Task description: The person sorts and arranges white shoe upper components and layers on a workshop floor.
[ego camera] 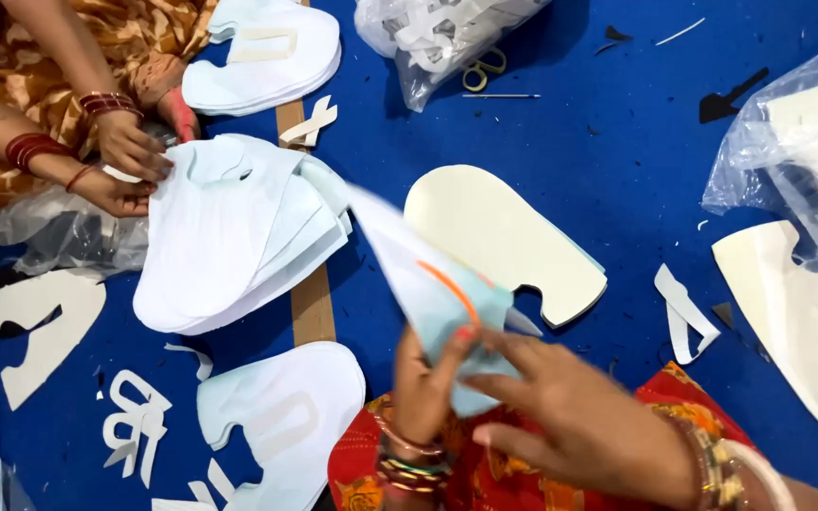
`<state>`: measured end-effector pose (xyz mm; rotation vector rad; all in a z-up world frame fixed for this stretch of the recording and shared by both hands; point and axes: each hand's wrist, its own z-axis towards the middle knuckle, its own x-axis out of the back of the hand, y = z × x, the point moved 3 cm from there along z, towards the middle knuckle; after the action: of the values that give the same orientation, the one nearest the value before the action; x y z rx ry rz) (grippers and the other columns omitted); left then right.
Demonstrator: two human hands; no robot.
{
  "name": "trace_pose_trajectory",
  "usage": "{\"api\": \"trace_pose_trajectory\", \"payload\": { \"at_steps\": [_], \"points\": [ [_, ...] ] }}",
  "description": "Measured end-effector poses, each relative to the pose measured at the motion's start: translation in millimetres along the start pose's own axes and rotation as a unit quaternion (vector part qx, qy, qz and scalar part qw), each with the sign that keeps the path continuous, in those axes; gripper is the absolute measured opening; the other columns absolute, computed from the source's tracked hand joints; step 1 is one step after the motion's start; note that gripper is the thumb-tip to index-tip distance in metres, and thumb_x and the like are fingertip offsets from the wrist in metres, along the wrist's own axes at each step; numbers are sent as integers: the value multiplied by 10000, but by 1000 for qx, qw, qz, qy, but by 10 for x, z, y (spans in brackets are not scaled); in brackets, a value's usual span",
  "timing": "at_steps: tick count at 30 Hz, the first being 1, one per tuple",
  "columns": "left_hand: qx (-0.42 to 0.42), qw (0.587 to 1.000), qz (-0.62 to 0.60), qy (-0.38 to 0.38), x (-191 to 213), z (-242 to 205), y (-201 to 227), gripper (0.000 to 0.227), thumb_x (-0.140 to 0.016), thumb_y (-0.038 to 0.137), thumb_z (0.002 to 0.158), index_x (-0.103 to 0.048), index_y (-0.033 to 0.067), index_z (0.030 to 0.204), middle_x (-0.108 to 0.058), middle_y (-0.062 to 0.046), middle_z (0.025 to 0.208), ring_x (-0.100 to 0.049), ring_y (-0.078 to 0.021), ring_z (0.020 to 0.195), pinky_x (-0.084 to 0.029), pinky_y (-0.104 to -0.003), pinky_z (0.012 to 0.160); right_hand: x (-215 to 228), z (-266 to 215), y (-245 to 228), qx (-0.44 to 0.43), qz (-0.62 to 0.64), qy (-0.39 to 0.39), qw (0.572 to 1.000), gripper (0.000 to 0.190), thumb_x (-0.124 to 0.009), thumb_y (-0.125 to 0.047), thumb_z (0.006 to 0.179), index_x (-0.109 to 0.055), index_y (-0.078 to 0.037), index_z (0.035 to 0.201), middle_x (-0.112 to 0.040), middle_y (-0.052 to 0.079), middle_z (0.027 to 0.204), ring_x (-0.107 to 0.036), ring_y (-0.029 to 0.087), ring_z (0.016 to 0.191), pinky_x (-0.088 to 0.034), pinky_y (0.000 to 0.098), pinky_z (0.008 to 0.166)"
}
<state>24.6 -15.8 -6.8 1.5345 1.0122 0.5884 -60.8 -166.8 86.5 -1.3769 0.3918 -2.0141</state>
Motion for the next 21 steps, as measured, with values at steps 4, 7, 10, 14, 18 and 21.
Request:
{"api": "trace_pose_trajectory", "payload": {
  "at_steps": [4,7,10,14,18,21],
  "points": [
    [92,994,-46,27,450,-103,-67,364,-687,137,925,-650,-35,1244,-754,-152,1106,-713,-245,979,-563,-430,866,28,21,834,-286,198,-75,934,460,-682,-384,916,-653,-139,1305,-730,90,1245,-733,213,1091,-610,375,940],
    [37,995,-88,-26,616,-106,-117,333,-683,53,927,-653,-60,1239,-743,-139,1127,-692,-213,1039,-527,-393,935,-278,37,1566,-290,323,-60,899,639,-585,-412,982,-474,-54,1500,-589,137,1462,-580,252,1329,-467,403,1067],
    [4,980,-179,-89,746,57,-290,345,-687,15,923,-638,-52,1258,-733,-136,1158,-681,-217,1080,-514,-400,995,-807,-281,1851,-355,577,-182,713,778,-541,-543,905,-442,-103,1538,-677,152,1378,-637,230,1299,-520,367,1043],
    [49,992,-119,8,943,218,-504,353,-683,83,892,-652,-12,1230,-743,-90,1104,-690,-182,996,-542,-366,897,-962,-537,2045,-431,597,-170,655,804,-719,-374,873,-469,6,1536,-609,356,1362,-462,532,1226,-415,628,984],
    [32,991,127,17,1015,408,-673,344,-719,181,939,-685,-29,1210,-754,-98,1067,-681,-154,937,-562,-323,820,-846,-573,2435,-417,420,-129,796,896,-775,-311,873,-244,21,1514,-495,181,1486,-519,304,1365,-442,435,1080],
    [22,976,216,25,910,509,-911,345,-675,241,980,-695,-23,1201,-787,-107,1050,-702,-144,931,-566,-308,816,-792,-443,2543,-338,161,-105,921,691,-709,-328,954,-428,23,1478,-555,270,1385,-584,410,1225,-489,484,968]
  ]
}}
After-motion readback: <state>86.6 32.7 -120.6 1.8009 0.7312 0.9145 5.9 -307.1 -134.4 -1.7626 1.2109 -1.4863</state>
